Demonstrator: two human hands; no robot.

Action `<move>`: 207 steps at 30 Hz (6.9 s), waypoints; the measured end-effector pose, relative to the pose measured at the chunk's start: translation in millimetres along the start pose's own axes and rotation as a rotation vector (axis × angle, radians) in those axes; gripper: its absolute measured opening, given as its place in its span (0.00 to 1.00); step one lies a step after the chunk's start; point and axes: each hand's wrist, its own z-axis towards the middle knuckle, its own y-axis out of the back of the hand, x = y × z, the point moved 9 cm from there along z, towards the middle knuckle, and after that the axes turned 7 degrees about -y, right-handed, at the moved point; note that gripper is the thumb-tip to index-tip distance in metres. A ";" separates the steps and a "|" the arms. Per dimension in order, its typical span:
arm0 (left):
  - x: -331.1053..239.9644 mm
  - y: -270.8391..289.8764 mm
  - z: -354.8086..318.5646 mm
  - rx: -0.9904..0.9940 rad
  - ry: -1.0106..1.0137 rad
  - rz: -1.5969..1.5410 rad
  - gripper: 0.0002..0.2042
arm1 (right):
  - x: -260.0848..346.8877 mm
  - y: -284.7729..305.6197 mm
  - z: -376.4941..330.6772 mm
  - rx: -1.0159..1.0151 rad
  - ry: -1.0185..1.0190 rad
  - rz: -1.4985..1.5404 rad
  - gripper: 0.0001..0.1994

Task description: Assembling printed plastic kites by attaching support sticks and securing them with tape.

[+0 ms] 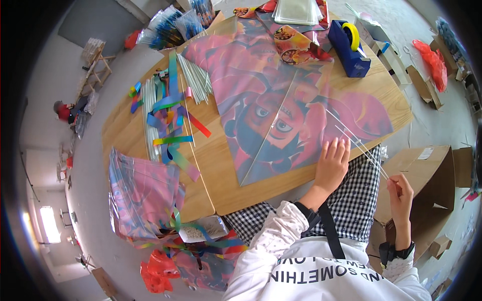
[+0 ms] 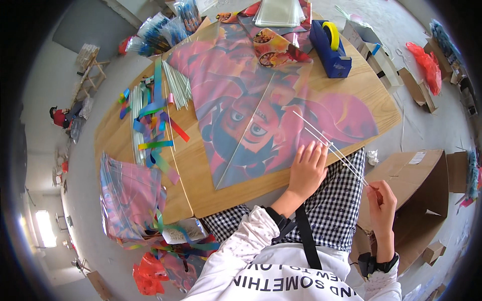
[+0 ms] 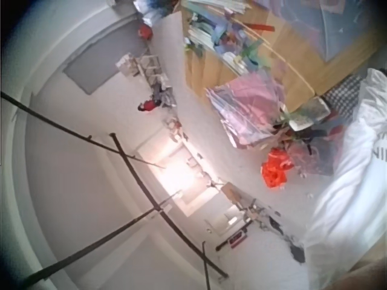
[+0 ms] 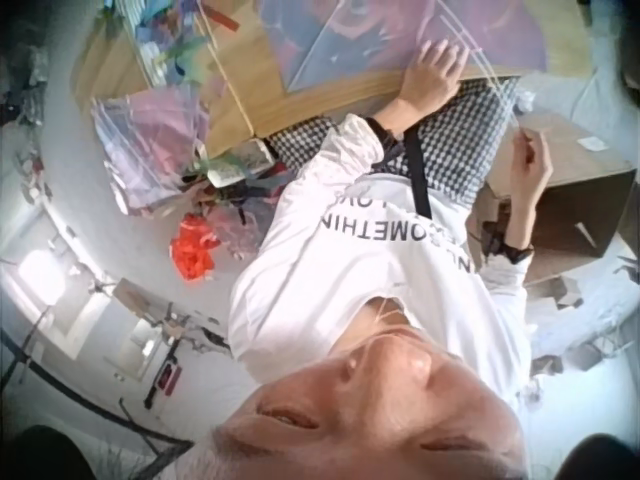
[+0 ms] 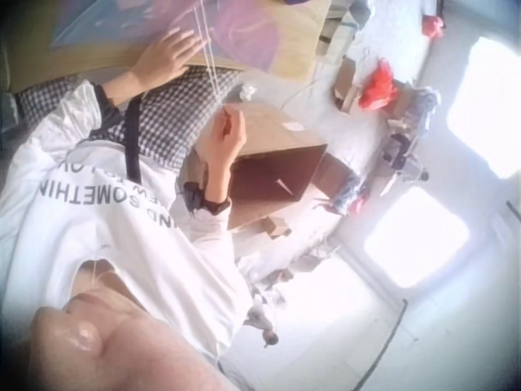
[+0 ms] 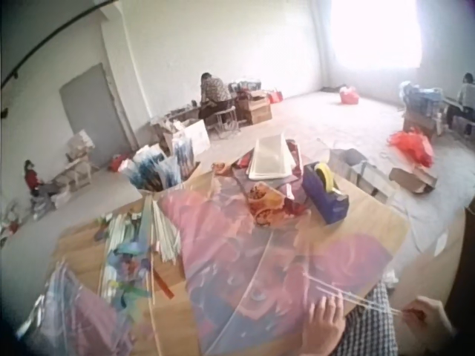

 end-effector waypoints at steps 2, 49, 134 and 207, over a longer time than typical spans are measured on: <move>1.8 1.5 2.8 0.009 0.036 -0.092 0.30 | -0.8 0.0 2.2 0.014 -0.015 0.019 0.03; 159.7 126.3 -190.2 0.059 1.263 -0.049 0.13 | -126.4 -38.2 131.2 0.011 -0.323 0.510 0.06; 171.9 120.0 -251.7 0.255 1.346 -1.503 0.06 | 34.8 46.4 79.8 0.029 0.052 0.317 0.03; 67.8 99.6 -131.9 0.083 0.317 -0.338 0.22 | 153.8 -180.8 79.1 0.605 0.642 -0.002 0.03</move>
